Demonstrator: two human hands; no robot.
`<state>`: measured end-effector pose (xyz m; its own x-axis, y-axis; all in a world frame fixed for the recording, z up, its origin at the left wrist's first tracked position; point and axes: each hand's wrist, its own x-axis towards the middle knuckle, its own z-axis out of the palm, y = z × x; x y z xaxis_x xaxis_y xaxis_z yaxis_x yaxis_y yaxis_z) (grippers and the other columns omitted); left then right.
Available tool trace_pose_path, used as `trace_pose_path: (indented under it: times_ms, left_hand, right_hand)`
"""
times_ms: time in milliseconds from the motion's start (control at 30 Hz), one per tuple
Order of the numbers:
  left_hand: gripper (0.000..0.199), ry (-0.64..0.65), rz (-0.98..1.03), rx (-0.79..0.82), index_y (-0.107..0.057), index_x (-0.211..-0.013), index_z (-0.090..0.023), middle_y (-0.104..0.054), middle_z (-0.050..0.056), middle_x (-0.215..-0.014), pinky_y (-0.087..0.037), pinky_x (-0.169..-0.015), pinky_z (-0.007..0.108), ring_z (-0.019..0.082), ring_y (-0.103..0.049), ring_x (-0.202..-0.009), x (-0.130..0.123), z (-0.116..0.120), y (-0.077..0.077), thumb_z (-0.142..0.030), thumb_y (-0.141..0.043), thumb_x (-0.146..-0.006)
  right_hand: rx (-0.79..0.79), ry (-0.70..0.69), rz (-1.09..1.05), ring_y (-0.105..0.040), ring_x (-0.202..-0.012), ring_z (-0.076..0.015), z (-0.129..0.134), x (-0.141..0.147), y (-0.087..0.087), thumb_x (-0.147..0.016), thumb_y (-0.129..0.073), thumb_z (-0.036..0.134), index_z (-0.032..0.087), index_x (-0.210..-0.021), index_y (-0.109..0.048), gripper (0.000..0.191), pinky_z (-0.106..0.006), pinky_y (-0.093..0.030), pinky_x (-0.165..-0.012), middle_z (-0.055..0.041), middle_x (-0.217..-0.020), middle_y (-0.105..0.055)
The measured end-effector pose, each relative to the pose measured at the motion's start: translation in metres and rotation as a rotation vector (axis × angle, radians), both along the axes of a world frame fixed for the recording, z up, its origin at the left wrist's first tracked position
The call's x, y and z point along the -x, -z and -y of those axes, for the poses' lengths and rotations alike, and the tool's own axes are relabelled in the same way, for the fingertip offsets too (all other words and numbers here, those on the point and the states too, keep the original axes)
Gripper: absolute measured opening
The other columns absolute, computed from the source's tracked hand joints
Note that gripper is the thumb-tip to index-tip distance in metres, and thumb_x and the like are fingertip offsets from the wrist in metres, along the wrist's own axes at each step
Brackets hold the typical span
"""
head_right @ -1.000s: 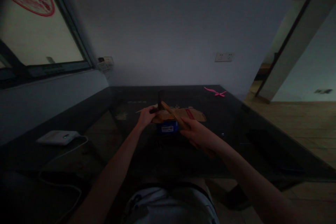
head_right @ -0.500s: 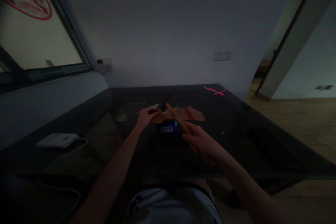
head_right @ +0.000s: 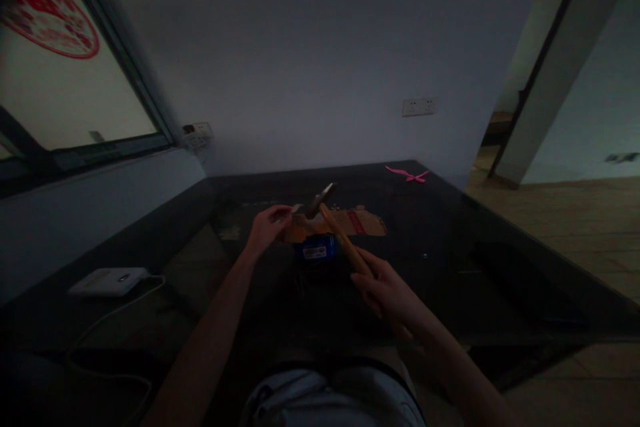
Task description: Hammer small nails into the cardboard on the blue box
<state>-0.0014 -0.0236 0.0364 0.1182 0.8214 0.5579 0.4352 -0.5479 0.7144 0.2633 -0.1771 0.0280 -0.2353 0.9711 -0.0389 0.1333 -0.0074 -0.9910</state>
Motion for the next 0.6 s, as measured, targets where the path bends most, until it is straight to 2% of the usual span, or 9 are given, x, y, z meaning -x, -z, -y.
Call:
trace_pose_path:
  times_ms: [133, 200, 300, 367, 467, 600]
  left_hand:
    - [0.017, -0.117, -0.039, -0.224, -0.065, -0.089, -0.016, -0.068, 0.006, -0.09, -0.05, -0.08, 0.029, 0.015, -0.063, -0.084, 0.008, 0.041, -0.014, -0.026, -0.055, -0.081]
    - [0.018, -0.072, -0.116, -0.278, -0.065, -0.087, -0.017, -0.068, 0.005, -0.088, -0.048, -0.081, 0.028, 0.015, -0.063, -0.084, 0.009, 0.067, -0.013, -0.028, -0.052, -0.084]
    - [0.019, 0.116, -0.353, -0.137, -0.065, -0.091, -0.019, -0.069, 0.004, -0.089, -0.048, -0.081, 0.027, 0.015, -0.063, -0.082, 0.004, 0.094, -0.001, -0.029, -0.05, -0.085]
    - [0.02, 0.186, -0.529, 0.019, -0.066, -0.093, -0.021, -0.069, 0.004, -0.093, -0.047, -0.082, 0.026, 0.015, -0.063, -0.085, -0.003, 0.1, 0.011, -0.029, -0.05, -0.085]
    - [0.021, 0.132, -0.699, 0.157, -0.066, -0.096, -0.023, -0.068, 0.004, -0.101, -0.045, -0.084, 0.026, 0.017, -0.061, -0.092, -0.013, 0.094, 0.024, -0.026, -0.048, -0.084]
    - [0.02, -0.07, -0.827, 0.23, -0.065, -0.093, -0.023, -0.068, 0.005, -0.096, -0.045, -0.077, 0.027, 0.018, -0.062, -0.088, -0.015, 0.086, 0.029, -0.028, -0.048, -0.083]
  right_hand:
    - [0.008, 0.079, -0.191, -0.03, -0.031, -0.0009, 0.012, -0.002, 0.013, -0.077, -0.064, 0.035, 0.019, -0.136, -0.037, 0.067, -0.012, -0.025, -0.029, 0.0112, -0.052, -0.041]
    - [0.028, 0.112, -0.339, -0.029, -0.031, 0.0013, 0.02, -0.005, 0.022, -0.074, -0.069, 0.035, 0.021, -0.132, -0.041, 0.066, -0.011, -0.023, -0.029, 0.0086, -0.059, -0.047]
    - [0.052, 0.057, -0.584, -0.026, -0.029, 0.0022, 0.036, -0.008, 0.04, -0.072, -0.071, 0.038, 0.026, -0.129, -0.046, 0.063, -0.01, -0.019, -0.027, 0.0077, -0.059, -0.049]
    - [0.084, -0.011, -0.734, -0.023, -0.028, 0.0016, 0.047, -0.009, 0.051, -0.074, -0.069, 0.041, 0.032, -0.127, -0.048, 0.058, -0.01, -0.02, -0.027, 0.0091, -0.054, -0.046]
    - [0.151, -0.108, -0.853, -0.022, -0.031, 0.0013, 0.065, -0.003, 0.067, -0.075, -0.067, 0.044, 0.041, -0.123, -0.051, 0.051, -0.01, -0.024, -0.029, 0.0086, -0.055, -0.046]
    - [0.184, -0.198, -0.945, -0.02, -0.034, 0.0013, 0.08, 0.005, 0.089, -0.074, -0.067, 0.046, 0.047, -0.12, -0.052, 0.048, -0.008, -0.023, -0.032, 0.0087, -0.055, -0.043]
